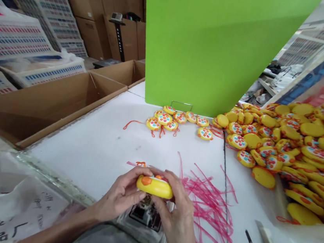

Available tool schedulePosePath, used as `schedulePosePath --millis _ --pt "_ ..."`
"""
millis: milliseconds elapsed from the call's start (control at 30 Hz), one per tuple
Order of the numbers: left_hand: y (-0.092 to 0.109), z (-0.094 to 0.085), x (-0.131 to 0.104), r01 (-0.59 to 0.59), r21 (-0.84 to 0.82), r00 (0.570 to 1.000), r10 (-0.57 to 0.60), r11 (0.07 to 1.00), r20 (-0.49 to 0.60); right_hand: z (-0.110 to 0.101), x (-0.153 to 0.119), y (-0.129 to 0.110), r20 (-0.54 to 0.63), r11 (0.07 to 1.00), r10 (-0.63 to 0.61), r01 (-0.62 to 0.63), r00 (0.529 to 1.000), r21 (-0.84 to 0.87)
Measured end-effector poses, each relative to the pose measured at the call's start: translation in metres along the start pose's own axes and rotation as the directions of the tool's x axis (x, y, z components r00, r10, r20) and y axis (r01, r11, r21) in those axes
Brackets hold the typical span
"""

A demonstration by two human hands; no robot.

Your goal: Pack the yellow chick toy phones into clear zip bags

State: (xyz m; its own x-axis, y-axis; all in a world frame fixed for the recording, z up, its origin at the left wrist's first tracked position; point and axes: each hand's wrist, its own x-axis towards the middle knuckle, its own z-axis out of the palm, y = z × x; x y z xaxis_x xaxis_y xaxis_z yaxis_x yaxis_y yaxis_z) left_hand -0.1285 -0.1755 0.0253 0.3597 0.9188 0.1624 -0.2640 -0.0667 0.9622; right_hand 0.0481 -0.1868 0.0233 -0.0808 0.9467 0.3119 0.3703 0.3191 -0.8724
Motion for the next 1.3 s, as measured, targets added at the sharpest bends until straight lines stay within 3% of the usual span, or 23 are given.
schedulePosePath --millis 100,200,367,500,600,700,767,833,867,900,1000,1133,1200,1300 --pt "0.001 -0.002 -0.007 -0.08 0.114 0.997 0.079 0.99 0.005 0.008 -0.005 -0.003 0.013 0.963 -0.195 0.194 0.981 -0.187" --pt "0.006 -0.005 -0.012 -0.118 0.273 0.993 0.119 0.955 0.014 0.012 -0.014 -0.003 0.039 0.936 -0.26 0.262 0.965 -0.235" --pt "0.008 -0.004 -0.018 -0.164 0.359 0.986 0.156 0.919 0.049 0.014 -0.028 -0.013 -0.009 0.984 -0.15 0.148 0.989 -0.096" --pt "0.002 0.009 -0.021 -0.207 0.403 0.977 0.21 0.891 0.037 0.011 -0.033 -0.018 -0.044 0.981 -0.161 0.155 0.986 -0.115" --pt "-0.001 0.016 -0.017 -0.082 0.445 0.995 0.101 0.892 -0.019 0.009 -0.028 -0.01 0.011 0.984 -0.127 0.127 0.992 -0.123" --pt "-0.002 0.01 -0.003 0.069 0.542 0.997 -0.042 0.838 -0.062 0.005 -0.009 0.011 0.082 0.993 0.117 -0.117 0.99 -0.009" --pt "-0.006 -0.003 0.007 0.163 0.622 0.981 -0.057 0.766 -0.187 -0.001 0.012 0.03 0.027 0.948 0.303 -0.304 0.953 0.092" --pt "-0.017 -0.015 0.013 0.228 0.701 0.947 0.014 0.675 -0.321 -0.011 0.034 0.047 -0.072 0.899 0.411 -0.392 0.909 0.194" --pt "-0.026 -0.018 0.013 0.235 0.745 0.941 0.046 0.624 -0.335 -0.017 0.043 0.054 -0.092 0.874 0.449 -0.415 0.889 0.255" --pt "-0.037 -0.019 0.012 0.194 0.801 0.958 0.066 0.567 -0.279 -0.022 0.051 0.06 -0.081 0.838 0.487 -0.439 0.87 0.323" --pt "-0.078 -0.009 0.005 -0.019 0.914 1.0 -0.013 0.405 0.026 -0.027 0.056 0.069 0.036 0.661 0.603 -0.524 0.797 0.538" --pt "-0.118 0.006 -0.002 -0.055 0.976 0.995 -0.066 0.21 0.07 -0.014 0.035 0.073 0.127 0.491 0.698 -0.601 0.704 0.631" --pt "-0.126 0.006 -0.002 -0.083 0.978 0.992 -0.073 0.191 0.098 -0.007 0.021 0.075 0.134 0.454 0.738 -0.634 0.661 0.626" --pt "-0.125 0.002 0.0 -0.133 0.974 0.99 -0.028 0.182 0.141 -0.004 0.005 0.075 0.107 0.484 0.774 -0.691 0.625 0.537"
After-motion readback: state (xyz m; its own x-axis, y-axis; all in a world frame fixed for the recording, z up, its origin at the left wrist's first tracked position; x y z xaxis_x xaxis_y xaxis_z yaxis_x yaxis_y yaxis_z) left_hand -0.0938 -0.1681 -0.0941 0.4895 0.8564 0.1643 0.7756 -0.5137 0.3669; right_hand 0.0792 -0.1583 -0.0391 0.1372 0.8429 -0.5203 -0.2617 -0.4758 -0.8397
